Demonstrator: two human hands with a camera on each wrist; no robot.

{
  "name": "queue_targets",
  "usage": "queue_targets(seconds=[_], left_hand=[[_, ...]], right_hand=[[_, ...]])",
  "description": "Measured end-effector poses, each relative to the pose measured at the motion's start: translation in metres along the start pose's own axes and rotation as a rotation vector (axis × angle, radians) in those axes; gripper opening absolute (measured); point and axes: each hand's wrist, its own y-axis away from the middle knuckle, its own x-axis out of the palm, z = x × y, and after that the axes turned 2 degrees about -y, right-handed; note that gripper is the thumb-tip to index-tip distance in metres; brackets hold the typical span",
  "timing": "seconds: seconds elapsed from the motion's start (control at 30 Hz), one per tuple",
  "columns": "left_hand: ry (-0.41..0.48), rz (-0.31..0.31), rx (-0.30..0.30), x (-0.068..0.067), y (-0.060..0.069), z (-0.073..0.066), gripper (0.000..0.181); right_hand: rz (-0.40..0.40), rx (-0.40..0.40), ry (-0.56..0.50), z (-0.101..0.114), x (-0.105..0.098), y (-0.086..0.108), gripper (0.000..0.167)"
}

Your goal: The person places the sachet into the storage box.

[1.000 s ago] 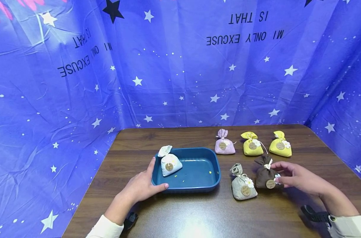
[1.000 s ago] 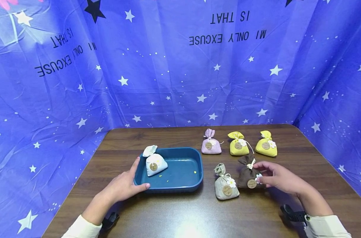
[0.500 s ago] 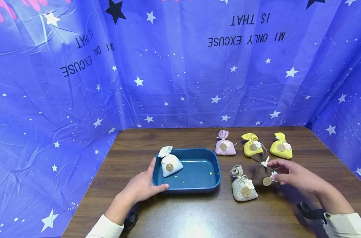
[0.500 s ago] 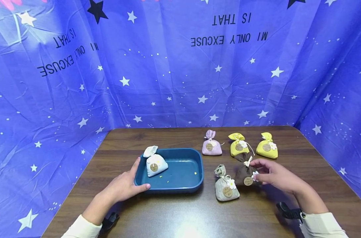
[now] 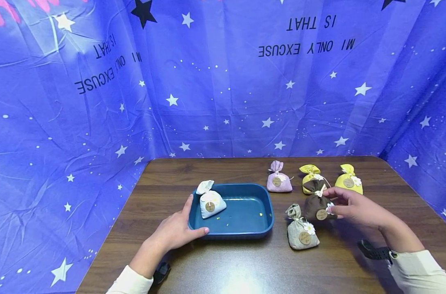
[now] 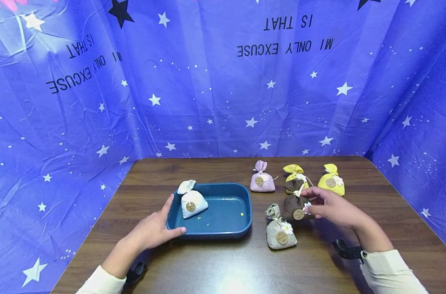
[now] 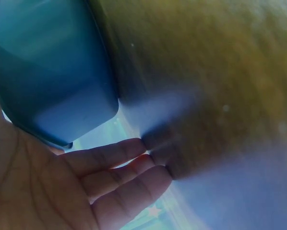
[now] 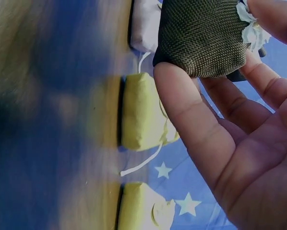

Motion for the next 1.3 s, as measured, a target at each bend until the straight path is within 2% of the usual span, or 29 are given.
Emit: queue_targets(seconds=[0.33, 0.9, 1.13, 1.3], left_hand=[[-0.001, -0.001, -0.001, -0.003, 0.000, -0.001, 0.119], [-0.002, -0.003, -0.008, -0.002, 0.000, 0.000, 0.119], [0.003, 0.010, -0.010, -0.002, 0.000, -0.001, 0.118], [0.003, 0.016, -0.013, 0.000, 0.000, -0.001, 0.119]], right_hand=[[-0.009, -0.053, 0.007, 0.008, 0.007, -0.019, 0.035], [0.012, -0.083, -0.030, 0.030, 0.011, -0.046, 0.035], [0.009, -0.042, -0.043, 0.037, 0.014, -0.055, 0.039], [0.005, -0.056, -0.020, 0.039, 0.020, -0.065, 0.039]])
